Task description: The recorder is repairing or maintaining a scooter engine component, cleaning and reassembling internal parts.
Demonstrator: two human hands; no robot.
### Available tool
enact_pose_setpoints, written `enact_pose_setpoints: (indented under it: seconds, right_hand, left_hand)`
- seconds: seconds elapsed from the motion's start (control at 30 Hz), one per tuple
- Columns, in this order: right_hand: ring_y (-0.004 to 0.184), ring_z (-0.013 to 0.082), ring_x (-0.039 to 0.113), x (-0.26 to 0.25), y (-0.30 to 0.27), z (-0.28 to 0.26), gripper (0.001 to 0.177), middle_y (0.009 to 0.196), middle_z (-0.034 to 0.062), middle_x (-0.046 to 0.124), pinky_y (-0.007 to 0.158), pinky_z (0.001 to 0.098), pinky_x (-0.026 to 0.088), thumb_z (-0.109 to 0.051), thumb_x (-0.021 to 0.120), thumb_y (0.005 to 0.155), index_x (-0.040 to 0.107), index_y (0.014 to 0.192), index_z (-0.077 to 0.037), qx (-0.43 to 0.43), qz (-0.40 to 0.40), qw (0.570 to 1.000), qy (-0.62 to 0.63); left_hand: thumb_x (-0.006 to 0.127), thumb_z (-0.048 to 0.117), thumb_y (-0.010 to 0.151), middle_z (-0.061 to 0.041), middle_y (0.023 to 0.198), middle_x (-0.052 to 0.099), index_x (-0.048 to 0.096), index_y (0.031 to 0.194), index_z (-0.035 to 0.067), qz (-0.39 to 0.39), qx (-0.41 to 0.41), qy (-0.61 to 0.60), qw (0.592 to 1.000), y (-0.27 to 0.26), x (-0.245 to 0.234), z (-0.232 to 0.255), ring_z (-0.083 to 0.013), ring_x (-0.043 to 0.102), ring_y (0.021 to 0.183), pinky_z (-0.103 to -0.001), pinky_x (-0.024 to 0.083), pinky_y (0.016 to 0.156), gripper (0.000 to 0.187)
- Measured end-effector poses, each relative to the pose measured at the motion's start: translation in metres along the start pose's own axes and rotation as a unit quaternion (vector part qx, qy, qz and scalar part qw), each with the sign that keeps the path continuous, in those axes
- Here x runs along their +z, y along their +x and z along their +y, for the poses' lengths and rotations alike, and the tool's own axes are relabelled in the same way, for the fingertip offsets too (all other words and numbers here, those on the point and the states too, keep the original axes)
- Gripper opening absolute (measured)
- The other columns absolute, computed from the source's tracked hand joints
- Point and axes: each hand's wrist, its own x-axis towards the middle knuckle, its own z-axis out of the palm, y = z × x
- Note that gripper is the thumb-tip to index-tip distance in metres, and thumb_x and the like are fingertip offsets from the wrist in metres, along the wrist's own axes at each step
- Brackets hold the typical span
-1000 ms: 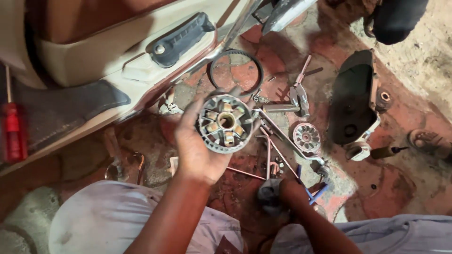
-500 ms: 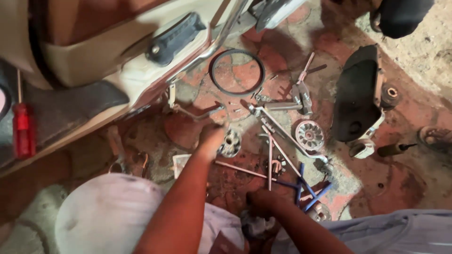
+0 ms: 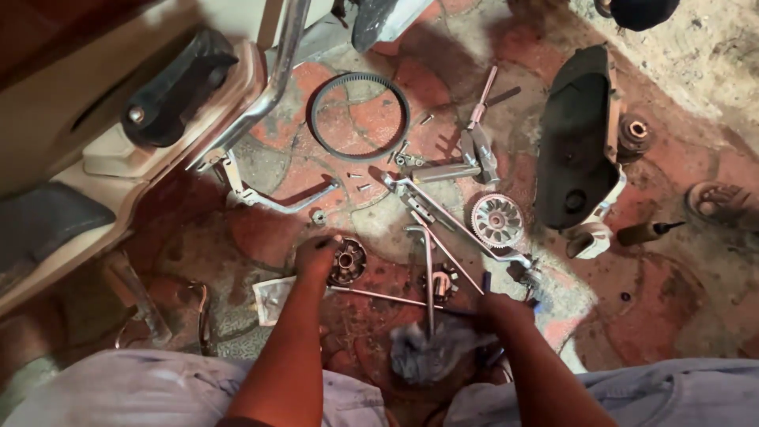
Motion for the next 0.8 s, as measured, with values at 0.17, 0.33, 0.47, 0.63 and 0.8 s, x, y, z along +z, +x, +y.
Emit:
enact_pose_setpoints:
  seconds: [0.17,0.33,0.47,0.63,0.8]
  right_hand:
    - [0.118,0.0342,0.069,-0.034,-0.03,-0.028,0.042,0.126,0.0124,0.07,0.095,0.0492,0.056,-0.038,0.076,0.084,0.071,0.121,-0.017,0.044,0.064,0.996,-0.039]
    - [0.106,0.0372,0.071,-0.032,-0.007,-0.041,0.03,0.117,0.0161,0.073,0.088,0.0498,0.058,-0.035,0.067,0.09,0.074,0.112,-0.016,-0.024,0.25,0.968,0.009]
    - [0.104,0.0369,0.068,-0.033,0.01,-0.056,0.025,0.111,0.0158,0.072,0.085,0.0495,0.057,-0.032,0.069,0.085,0.075,0.102,-0.015,-0.117,0.235,0.965,0.011]
    - [0.099,0.0345,0.069,-0.018,0.046,-0.044,0.021,0.107,0.0129,0.072,0.083,0.0476,0.058,-0.033,0.072,0.081,0.077,0.094,-0.017,-0.218,0.271,0.937,-0.026]
    - [0.085,0.035,0.071,-0.047,0.002,-0.021,0.03,0.095,0.012,0.073,0.074,0.0481,0.058,-0.043,0.074,0.077,0.075,0.09,-0.016,-0.228,0.304,0.925,-0.018]
  left_hand:
    - [0.068,0.036,0.09,-0.016,0.103,0.077,0.078,0.098,0.008,0.148,0.105,0.349,0.919,-0.065,0.003,0.079,-0.0366,0.071,0.093,-0.05,0.057,0.081,0.031]
    - [0.074,0.031,0.079,-0.016,0.102,0.075,0.074,0.099,0.01,0.083,0.143,0.465,0.87,-0.11,0.017,0.12,-0.0359,0.072,0.097,-0.049,0.058,0.082,0.029]
    - [0.077,0.032,0.078,-0.017,0.108,0.073,0.076,0.107,0.012,-0.201,0.27,0.446,0.829,-0.12,0.046,0.09,-0.0382,0.07,0.1,-0.052,0.056,0.086,0.036]
    - [0.078,0.026,0.074,-0.021,0.111,0.072,0.077,0.103,0.006,-0.336,0.299,0.554,0.7,-0.135,0.078,0.037,-0.0384,0.07,0.103,-0.053,0.057,0.088,0.036]
    - [0.076,0.028,0.077,-0.021,0.112,0.073,0.076,0.107,0.005,-0.366,0.265,0.521,0.724,-0.135,0.073,0.062,-0.0393,0.072,0.102,-0.052,0.058,0.09,0.038]
